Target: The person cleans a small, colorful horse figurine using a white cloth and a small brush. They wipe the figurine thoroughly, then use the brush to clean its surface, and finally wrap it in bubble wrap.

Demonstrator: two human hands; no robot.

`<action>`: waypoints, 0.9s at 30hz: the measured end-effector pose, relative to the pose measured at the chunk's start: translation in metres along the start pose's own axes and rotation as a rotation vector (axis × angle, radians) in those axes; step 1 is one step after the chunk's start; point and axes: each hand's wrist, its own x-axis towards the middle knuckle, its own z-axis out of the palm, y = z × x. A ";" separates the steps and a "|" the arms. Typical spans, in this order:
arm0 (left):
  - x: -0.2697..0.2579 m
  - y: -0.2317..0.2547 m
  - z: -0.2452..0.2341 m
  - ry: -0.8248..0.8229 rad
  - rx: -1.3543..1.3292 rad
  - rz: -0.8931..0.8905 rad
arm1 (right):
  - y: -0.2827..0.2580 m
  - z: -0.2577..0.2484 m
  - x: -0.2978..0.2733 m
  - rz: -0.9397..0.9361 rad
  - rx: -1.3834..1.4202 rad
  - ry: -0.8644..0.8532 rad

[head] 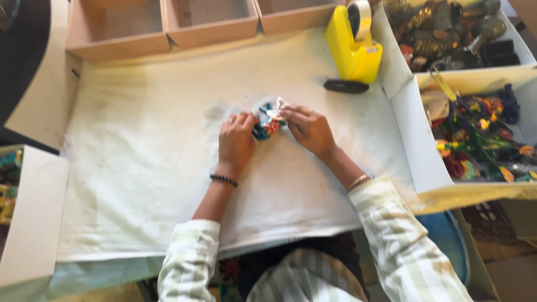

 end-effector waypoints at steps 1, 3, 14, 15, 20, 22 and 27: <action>0.002 -0.002 0.002 -0.010 -0.012 -0.017 | 0.001 -0.004 0.002 0.012 0.000 -0.019; -0.004 -0.008 0.009 -0.044 -0.025 -0.030 | 0.003 -0.006 0.000 -0.027 -0.031 -0.073; -0.005 -0.006 -0.006 -0.109 -0.038 0.064 | -0.004 -0.007 -0.006 -0.216 0.078 -0.150; -0.004 -0.007 -0.005 -0.116 -0.029 0.056 | 0.002 -0.003 -0.010 -0.216 0.082 -0.176; -0.002 -0.007 -0.007 -0.142 0.005 0.058 | -0.016 0.000 0.000 -0.226 0.107 -0.220; -0.003 -0.004 -0.009 -0.143 -0.007 0.065 | -0.015 0.004 -0.003 -0.206 0.130 -0.233; 0.001 0.001 -0.016 -0.212 -0.026 0.001 | 0.001 0.003 -0.004 -0.067 0.086 -0.127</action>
